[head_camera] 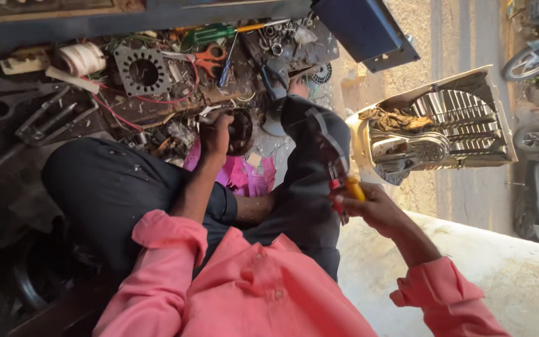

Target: The person disassembles an electric motor stator using pliers and a screwdriver to remove copper windings and other components. They handle the metal stator, prying at various parts and cutting wires as they sit at a cluttered workbench.

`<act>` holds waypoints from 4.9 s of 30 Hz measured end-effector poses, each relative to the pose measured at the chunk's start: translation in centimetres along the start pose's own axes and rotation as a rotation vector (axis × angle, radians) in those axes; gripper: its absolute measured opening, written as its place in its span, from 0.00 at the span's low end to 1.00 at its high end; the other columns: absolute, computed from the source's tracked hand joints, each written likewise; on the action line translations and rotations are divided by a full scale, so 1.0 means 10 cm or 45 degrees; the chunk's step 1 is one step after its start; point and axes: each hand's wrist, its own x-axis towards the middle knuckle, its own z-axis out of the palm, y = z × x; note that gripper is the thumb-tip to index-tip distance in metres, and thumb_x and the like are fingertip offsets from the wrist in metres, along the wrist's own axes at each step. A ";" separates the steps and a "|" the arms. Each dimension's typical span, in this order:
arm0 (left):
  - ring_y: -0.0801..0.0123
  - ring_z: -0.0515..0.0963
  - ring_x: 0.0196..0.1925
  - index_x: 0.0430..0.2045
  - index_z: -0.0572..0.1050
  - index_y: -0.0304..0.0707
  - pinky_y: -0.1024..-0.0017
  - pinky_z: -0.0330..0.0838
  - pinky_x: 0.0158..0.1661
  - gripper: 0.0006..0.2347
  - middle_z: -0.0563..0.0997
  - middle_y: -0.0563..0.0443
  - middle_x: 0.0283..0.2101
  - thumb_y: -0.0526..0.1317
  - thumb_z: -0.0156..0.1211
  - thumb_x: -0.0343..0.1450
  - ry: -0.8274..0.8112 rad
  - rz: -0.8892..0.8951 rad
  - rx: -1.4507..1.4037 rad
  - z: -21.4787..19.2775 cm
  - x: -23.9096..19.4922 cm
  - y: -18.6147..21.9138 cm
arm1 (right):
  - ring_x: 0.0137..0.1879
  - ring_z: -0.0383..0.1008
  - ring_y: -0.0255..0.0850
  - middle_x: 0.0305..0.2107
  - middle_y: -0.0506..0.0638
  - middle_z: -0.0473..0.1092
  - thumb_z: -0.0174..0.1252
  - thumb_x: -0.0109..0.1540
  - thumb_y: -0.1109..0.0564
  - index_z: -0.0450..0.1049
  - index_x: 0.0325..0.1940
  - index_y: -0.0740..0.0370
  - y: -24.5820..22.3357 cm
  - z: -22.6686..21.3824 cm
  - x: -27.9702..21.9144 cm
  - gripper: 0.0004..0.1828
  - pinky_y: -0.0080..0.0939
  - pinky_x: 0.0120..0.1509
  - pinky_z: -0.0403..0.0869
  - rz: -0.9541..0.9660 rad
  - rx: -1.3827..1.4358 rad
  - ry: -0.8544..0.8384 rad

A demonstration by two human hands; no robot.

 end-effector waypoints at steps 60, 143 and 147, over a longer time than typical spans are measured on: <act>0.42 0.79 0.55 0.54 0.74 0.29 0.57 0.72 0.59 0.19 0.79 0.33 0.52 0.37 0.58 0.68 -0.471 0.984 0.334 0.13 -0.61 1.47 | 0.36 0.75 0.42 0.32 0.49 0.73 0.68 0.59 0.50 0.72 0.48 0.57 -0.33 0.27 0.30 0.18 0.44 0.42 0.74 -0.185 -0.613 -0.425; 0.57 0.79 0.53 0.49 0.74 0.32 0.65 0.70 0.55 0.12 0.80 0.41 0.48 0.39 0.56 0.74 -0.238 0.387 0.275 0.06 -0.49 0.71 | 0.46 0.75 0.34 0.43 0.48 0.76 0.63 0.61 0.61 0.76 0.57 0.67 -0.24 0.19 -0.07 0.20 0.38 0.51 0.75 -0.204 -0.079 -0.096; 0.52 0.81 0.53 0.42 0.76 0.41 0.64 0.73 0.54 0.07 0.82 0.41 0.49 0.39 0.54 0.74 -0.333 0.621 0.832 0.03 -0.33 0.66 | 0.40 0.74 0.36 0.36 0.49 0.75 0.64 0.61 0.61 0.76 0.59 0.67 -0.34 -0.01 -0.15 0.21 0.40 0.44 0.76 -0.090 -0.112 -0.187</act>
